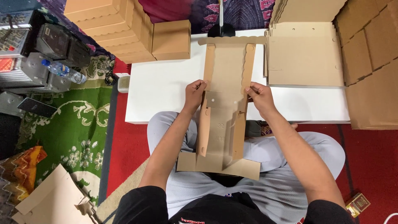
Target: Folding a pre-cut cardboard sheet into a box structure.
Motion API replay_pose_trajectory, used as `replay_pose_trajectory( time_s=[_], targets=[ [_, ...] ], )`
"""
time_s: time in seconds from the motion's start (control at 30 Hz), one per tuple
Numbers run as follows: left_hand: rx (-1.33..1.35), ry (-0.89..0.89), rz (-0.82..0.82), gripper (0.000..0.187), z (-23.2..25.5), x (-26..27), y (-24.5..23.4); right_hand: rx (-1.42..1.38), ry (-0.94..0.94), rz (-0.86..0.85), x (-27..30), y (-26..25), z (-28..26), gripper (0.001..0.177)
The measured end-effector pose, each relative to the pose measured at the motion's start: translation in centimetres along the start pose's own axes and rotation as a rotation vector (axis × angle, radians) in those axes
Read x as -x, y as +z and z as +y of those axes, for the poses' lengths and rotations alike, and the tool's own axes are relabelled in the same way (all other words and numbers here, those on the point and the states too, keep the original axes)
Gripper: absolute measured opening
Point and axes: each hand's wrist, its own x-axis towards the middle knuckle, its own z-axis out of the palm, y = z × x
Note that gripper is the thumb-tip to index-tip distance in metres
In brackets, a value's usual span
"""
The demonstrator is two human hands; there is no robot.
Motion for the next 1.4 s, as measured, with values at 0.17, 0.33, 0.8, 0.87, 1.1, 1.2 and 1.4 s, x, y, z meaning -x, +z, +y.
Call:
replay_pose_trajectory(
  time_s=[0.17,0.33,0.8,0.87,1.1,1.2,1.4],
  targets=[
    [0.106,0.077,-0.048,0.019,-1.7,-0.7,0.0,-0.05,-0.057,-0.038,-0.7,-0.6,1.1,0.042],
    [0.152,0.137,-0.041,0.028,-0.1,0.1,0.0,-0.094,-0.039,-0.037,-1.0,-0.8,1.5,0.045],
    [0.014,0.054,0.041,0.013,-1.6,-0.9,-0.3,-0.031,0.009,-0.018,-1.4,-0.8,2.2,0.027],
    [0.02,0.014,0.025,0.019,-3.3,-1.8,-0.7,-0.023,0.015,-0.028,-1.2,-0.8,1.9,0.019],
    [0.123,-0.043,-0.088,0.033,3.6,1.9,0.0,-0.04,0.04,-0.014,-2.2,-1.1,3.8,0.02],
    [0.159,-0.044,-0.128,0.044,2.5,1.4,-0.2,-0.007,0.01,-0.001,-2.6,-1.1,4.7,0.019],
    [0.08,-0.026,-0.024,0.023,-0.6,-0.6,-0.4,0.035,-0.045,-0.098,-1.1,-0.2,0.9,0.052]
  ],
)
